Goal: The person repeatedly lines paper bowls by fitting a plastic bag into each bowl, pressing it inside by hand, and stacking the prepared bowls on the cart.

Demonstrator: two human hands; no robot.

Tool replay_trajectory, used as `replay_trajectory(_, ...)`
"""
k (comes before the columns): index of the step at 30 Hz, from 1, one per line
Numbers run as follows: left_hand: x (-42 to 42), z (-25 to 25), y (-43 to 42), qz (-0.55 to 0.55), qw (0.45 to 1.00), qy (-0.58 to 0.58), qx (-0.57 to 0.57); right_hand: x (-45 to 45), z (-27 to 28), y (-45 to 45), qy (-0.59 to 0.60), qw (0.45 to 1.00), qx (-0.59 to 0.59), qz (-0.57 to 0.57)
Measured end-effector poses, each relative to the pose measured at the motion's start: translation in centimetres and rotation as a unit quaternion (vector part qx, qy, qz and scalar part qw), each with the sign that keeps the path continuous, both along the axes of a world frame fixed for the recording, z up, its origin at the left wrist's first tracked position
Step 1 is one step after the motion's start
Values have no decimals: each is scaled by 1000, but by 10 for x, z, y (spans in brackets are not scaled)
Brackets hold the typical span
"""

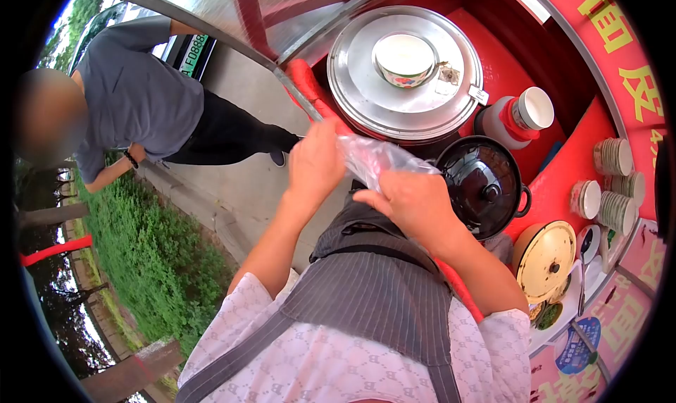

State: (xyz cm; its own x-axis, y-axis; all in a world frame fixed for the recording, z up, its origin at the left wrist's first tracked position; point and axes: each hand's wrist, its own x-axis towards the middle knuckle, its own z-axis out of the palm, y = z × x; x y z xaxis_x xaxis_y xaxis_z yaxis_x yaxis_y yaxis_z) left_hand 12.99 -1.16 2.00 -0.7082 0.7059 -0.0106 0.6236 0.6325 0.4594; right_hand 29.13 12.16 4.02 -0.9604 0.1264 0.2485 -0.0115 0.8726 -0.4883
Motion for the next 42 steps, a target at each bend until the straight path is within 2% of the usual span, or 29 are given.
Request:
replay_trajectory(1,-4,3,2,-18,992,108,57,2,-7,4,0,1000,1,-5)
replay_trajectory(3,-2,15,4,-46,992,101,68,5,-26,21,-55,989,108,-83)
replay_trajectory(5,1,24,5,-273,950,-19,151,2,-13,52,-73,973,135,-173)
replay_trajectory(6,0,28,8,-278,948,-17,155,-2,-10,64,-73,967,152,-193)
replay_trajectory(8,-4,34,14,-356,918,-43,168,-6,3,75,-71,958,171,-217)
replay_trajectory(9,-9,30,17,-309,942,62,116,-9,14,76,-49,978,120,-162)
replay_trajectory(11,-16,41,29,-151,981,120,-25,-14,34,76,-25,991,71,-107)
replay_trajectory(13,-40,40,39,-141,978,152,17,-20,51,77,-115,991,-6,70)
replay_trajectory(15,-67,32,45,-156,958,241,14,-36,47,94,-135,988,-20,70)
replay_trajectory(17,-88,31,59,-159,961,224,37,-62,21,131,26,997,-69,25)
replay_trajectory(18,-99,31,69,-164,978,56,115,-78,23,145,21,991,-132,-25)
replay_trajectory(19,-107,36,82,-167,960,-112,193,-94,27,159,19,979,-191,-75)
replay_trajectory(20,-106,40,98,-128,917,-291,241,-107,33,166,19,979,-187,-74)
replay_trajectory(21,-107,37,111,-125,917,-291,244,-121,42,169,-35,956,-264,-126)
replay_trajectory(22,-109,33,125,-107,886,-339,298,-133,47,173,-88,920,-337,-178)
replay_trajectory(23,-111,27,135,-89,849,-387,348,-144,37,178,-90,920,-336,-178)
replay_trajectory(25,-117,12,149,-94,844,-388,358,-163,-2,189,-16,912,-368,-182)
replay_trajectory(27,-120,0,157,-76,870,-351,337,-165,-23,195,-14,926,-328,-187)
replay_trajectory(29,-130,-10,152,-81,890,-333,299,-161,-38,202,-19,984,-85,-153)
replay_trajectory(30,-132,-10,147,-97,942,-236,219,-158,-36,202,-74,982,-102,-142)
replay_trajectory(31,-133,-11,142,-111,975,-137,133,-154,-35,200,-77,982,-105,-140)
replay_trajectory(32,-136,-9,138,-105,979,-158,72,-150,-31,198,-118,978,-92,-144)
replay_trajectory(33,-136,-12,139,-104,979,-158,72,-147,-27,197,-157,973,-78,-149)
replay_trajectory(35,-139,-28,143,-110,934,-335,52,-149,-35,202,-192,965,-92,-153)
replay_trajectory(36,-140,-42,147,-142,943,-296,59,-150,-41,205,-226,956,-105,-158)
replay_trajectory(38,-130,-57,159,-161,942,-287,63,-149,-67,212,-201,957,-140,-154)
replay_trajectory(41,-121,-56,164,-179,947,-249,91,-137,-57,204,-171,954,-177,-174)
replay_trajectory(42,-117,-41,159,-125,927,-347,69,-131,-46,202,-202,910,-307,-191)
